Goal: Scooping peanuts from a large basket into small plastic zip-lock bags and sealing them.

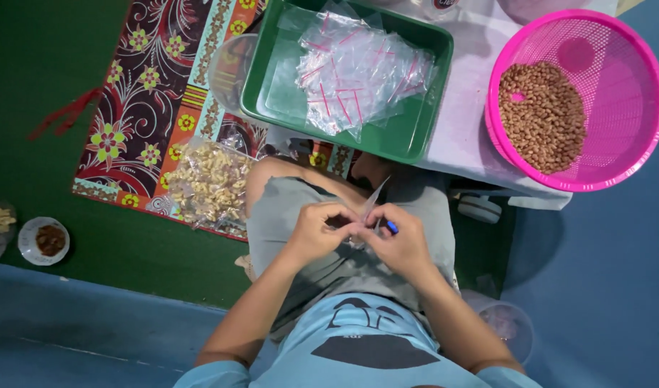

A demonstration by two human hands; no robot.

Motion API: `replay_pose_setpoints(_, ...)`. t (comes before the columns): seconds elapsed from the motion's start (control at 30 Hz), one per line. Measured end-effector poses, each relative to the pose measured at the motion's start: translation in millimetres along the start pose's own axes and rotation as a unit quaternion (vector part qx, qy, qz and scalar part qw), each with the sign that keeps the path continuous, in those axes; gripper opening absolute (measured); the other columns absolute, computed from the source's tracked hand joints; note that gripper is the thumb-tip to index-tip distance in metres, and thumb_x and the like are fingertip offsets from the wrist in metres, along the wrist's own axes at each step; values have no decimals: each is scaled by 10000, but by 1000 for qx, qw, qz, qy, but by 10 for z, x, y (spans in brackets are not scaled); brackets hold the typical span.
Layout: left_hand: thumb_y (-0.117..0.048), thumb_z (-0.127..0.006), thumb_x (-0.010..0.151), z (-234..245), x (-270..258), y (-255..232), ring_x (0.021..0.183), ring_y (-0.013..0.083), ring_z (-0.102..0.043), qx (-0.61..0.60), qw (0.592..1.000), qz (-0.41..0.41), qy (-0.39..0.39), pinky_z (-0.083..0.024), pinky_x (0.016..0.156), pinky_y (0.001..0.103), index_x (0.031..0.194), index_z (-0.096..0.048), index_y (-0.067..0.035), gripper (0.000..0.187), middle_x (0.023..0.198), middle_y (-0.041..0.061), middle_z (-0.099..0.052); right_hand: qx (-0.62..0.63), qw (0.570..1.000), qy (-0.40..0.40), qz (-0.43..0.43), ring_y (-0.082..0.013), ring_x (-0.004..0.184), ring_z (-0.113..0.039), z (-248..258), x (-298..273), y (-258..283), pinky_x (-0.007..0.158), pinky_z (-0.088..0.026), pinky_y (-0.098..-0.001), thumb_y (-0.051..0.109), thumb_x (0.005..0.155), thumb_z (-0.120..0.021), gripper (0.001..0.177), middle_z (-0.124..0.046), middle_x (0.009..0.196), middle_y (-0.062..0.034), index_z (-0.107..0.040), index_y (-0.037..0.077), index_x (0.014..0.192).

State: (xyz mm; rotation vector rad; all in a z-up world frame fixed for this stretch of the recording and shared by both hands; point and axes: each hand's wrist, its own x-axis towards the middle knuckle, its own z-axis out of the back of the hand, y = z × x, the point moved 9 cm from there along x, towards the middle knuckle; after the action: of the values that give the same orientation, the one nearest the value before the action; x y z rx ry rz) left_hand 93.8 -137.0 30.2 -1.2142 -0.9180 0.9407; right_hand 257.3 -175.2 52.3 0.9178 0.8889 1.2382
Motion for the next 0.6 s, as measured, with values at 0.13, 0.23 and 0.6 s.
replay_pose_setpoints(0.13,-67,-888,771,-15,-14,19,570,171,-705,-39,998,34,31,-580,564,264,815,-807,-86,94,614,90,-722,34,997,26,-70,-40,493,-402,0,-23,-67,486,-431,-176,169,752,-924,195,-441,496,66,-744,160,825)
replay_pose_setpoints(0.23,-103,-914,756,-55,-29,40,575,136,-695,-59,996,52,43,-570,552,255,812,-814,-89,115,615,86,-731,56,994,30,-85,-28,511,-482,2,-54,-279,513,-477,-178,147,775,-901,129,-613,564,1,-790,140,841)
replay_pose_setpoints(0.6,-106,-777,879,-30,-60,86,632,221,-700,62,996,61,-21,-572,580,302,879,-754,-95,26,676,91,-723,-139,990,-37,4,-146,439,-565,66,16,-67,459,-483,-244,207,748,-862,120,-561,491,-4,-741,209,755)
